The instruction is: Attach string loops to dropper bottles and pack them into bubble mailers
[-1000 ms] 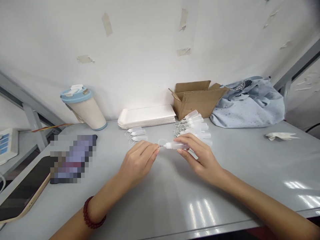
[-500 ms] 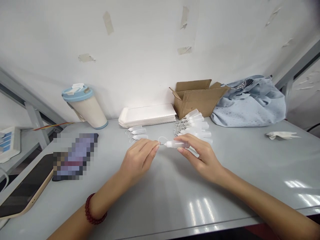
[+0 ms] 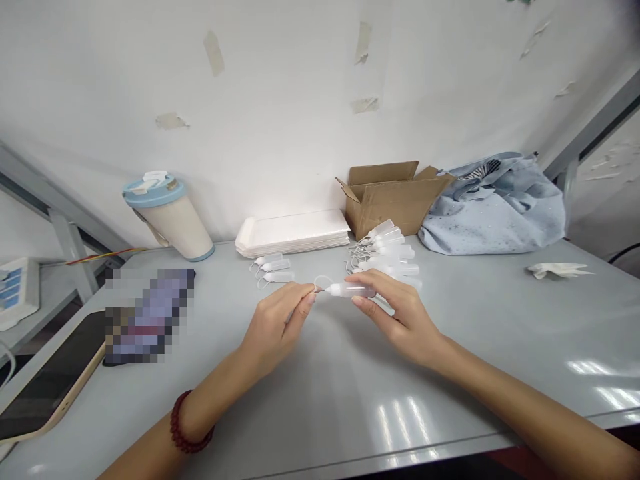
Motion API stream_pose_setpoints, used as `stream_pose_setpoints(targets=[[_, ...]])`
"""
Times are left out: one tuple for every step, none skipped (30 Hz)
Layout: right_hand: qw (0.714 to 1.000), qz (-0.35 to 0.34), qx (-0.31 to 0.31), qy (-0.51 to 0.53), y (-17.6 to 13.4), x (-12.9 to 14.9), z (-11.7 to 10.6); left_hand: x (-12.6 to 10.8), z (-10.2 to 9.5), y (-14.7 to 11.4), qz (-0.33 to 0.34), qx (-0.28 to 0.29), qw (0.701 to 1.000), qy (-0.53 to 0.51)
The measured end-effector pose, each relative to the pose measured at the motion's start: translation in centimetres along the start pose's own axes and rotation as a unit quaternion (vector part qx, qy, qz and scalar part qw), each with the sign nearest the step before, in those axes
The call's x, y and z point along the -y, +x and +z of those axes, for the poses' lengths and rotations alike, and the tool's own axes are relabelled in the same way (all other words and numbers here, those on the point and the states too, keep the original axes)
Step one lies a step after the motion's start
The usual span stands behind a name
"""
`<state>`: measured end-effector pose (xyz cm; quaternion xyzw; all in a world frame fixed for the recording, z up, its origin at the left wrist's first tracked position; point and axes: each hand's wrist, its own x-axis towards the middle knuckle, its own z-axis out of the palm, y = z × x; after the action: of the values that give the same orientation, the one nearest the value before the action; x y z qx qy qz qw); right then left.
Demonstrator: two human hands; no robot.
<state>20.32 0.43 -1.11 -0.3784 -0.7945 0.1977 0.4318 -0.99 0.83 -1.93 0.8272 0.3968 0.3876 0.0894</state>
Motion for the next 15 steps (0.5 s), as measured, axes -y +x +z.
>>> stream_pose_setpoints(targets=[[1.000,0.001,0.000,-0.002,0.04,0.00,-0.01,0.02,0.05,-0.03,0.001,0.002,1.000,-0.001],[1.000,0.002,0.000,-0.004,0.08,0.00,-0.03,0.03,0.10,-0.06,0.002,0.005,1.000,-0.001],[1.000,0.002,0.001,-0.004,0.10,0.02,-0.05,0.02,0.14,-0.08,0.002,0.008,1.000,0.000],[1.000,0.003,0.004,-0.003,0.12,0.05,-0.07,0.00,0.17,-0.08,0.002,0.011,1.000,0.001],[1.000,0.003,0.007,-0.002,0.12,0.10,-0.09,-0.04,0.19,-0.07,0.002,0.014,1.000,0.001],[1.000,0.002,0.009,0.001,0.13,0.17,-0.10,-0.10,0.19,-0.04,0.001,0.015,1.000,0.002],[1.000,0.002,0.010,0.002,0.13,0.24,-0.11,-0.16,0.18,-0.01,0.001,0.016,1.000,0.002],[1.000,0.003,0.011,0.003,0.13,0.32,-0.11,-0.23,0.15,0.02,0.001,0.014,1.000,0.002],[1.000,0.004,0.011,0.002,0.13,0.38,-0.13,-0.28,0.12,0.05,0.002,0.010,1.000,0.003],[1.000,0.007,0.010,0.000,0.13,0.43,-0.15,-0.31,0.10,0.07,0.002,0.007,1.000,0.003],[1.000,0.008,0.010,-0.002,0.13,0.45,-0.18,-0.33,0.07,0.08,0.003,0.003,1.000,0.004],[1.000,0.010,0.011,-0.004,0.13,0.43,-0.22,-0.32,0.05,0.09,0.004,0.001,1.000,0.005],[1.000,0.010,0.013,-0.004,0.12,0.40,-0.27,-0.30,0.03,0.08,0.004,0.001,1.000,0.006],[1.000,0.009,0.016,-0.004,0.11,0.34,-0.33,-0.27,0.02,0.08,0.003,0.003,1.000,0.008],[1.000,0.008,0.018,-0.003,0.10,0.28,-0.39,-0.22,0.00,0.07,0.003,0.005,1.000,0.010]])
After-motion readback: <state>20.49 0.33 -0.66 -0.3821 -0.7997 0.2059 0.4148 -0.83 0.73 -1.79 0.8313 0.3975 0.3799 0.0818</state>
